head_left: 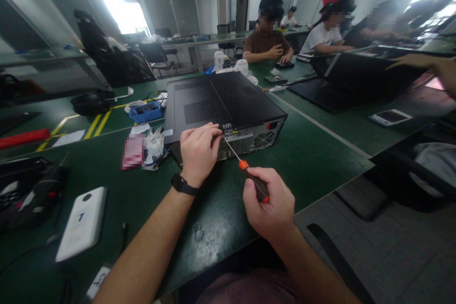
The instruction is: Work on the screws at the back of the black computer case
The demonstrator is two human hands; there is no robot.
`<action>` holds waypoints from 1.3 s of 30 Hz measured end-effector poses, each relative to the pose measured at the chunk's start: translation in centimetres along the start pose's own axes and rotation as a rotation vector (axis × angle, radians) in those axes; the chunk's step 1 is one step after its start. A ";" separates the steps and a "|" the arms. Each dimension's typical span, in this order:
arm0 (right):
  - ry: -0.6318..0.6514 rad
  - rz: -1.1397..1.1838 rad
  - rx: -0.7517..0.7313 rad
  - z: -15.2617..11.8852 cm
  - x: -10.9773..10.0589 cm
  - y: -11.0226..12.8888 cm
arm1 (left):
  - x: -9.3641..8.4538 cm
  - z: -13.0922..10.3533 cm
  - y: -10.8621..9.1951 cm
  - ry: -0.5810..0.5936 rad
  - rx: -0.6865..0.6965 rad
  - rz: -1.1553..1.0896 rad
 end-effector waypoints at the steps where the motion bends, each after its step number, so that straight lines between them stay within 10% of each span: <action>1: -0.001 0.001 -0.004 0.0 0.0 0.0 | 0.0 0.0 0.0 0.004 -0.003 -0.002; 39: 0.007 0.007 0.003 0.2 -0.2 -0.1 | 0.0 0.0 0.0 0.014 -0.010 -0.013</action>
Point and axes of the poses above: each hand's wrist, its own z-axis towards the middle knuckle, its own x-axis out of the palm, y = z × x, the point moved 7 cm from there along z, towards the middle knuckle, and after that the axes turned 12 degrees about z, right-handed, at the moved point
